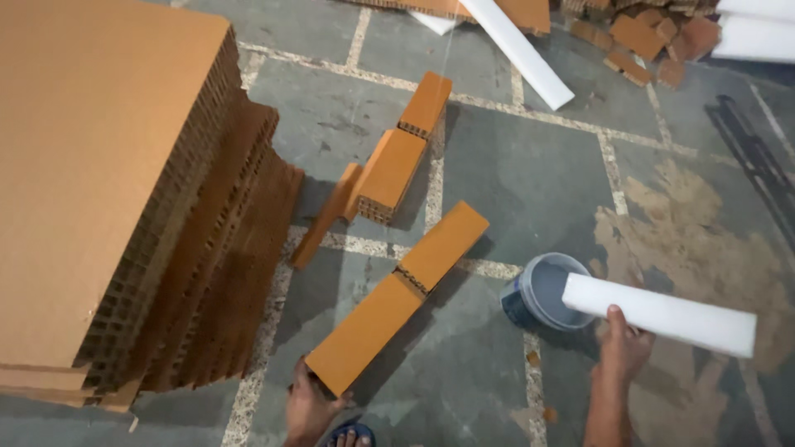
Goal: The person assembles small cardboard pieces by applying a liquid from a bucket using a white rectangular applicator. They press the pieces together to bond them and place the finished units on a stack on the floor.
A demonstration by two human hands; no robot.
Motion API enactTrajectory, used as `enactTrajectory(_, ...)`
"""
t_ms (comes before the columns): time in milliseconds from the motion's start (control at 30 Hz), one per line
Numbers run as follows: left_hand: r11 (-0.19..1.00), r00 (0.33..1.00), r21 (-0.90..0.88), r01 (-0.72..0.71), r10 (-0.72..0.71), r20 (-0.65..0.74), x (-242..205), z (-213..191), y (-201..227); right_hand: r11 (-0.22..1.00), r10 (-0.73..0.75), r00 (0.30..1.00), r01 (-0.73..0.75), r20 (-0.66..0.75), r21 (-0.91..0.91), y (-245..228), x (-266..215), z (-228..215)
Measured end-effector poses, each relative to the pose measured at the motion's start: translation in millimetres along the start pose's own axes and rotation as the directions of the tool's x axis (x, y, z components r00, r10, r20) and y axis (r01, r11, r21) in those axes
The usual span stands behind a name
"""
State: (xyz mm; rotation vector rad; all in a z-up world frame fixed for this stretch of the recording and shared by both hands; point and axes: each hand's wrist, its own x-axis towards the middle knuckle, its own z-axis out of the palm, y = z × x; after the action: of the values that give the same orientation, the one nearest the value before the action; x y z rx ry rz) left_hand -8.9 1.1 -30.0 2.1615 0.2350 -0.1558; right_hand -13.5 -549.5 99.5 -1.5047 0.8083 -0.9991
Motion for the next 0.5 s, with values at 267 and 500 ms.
enactTrajectory(267,0.99,0.996,-0.134,-0.054,0.045,-0.072,65,69,93,0.984,-0.093,0.991,0.076,0.095,0.163,-3,-5,-2)
enactTrajectory(500,0.914,0.902,-0.308,-0.263,0.346,0.258,120,128,146,0.999,0.037,0.998,-0.039,0.046,0.024,-22,-14,6)
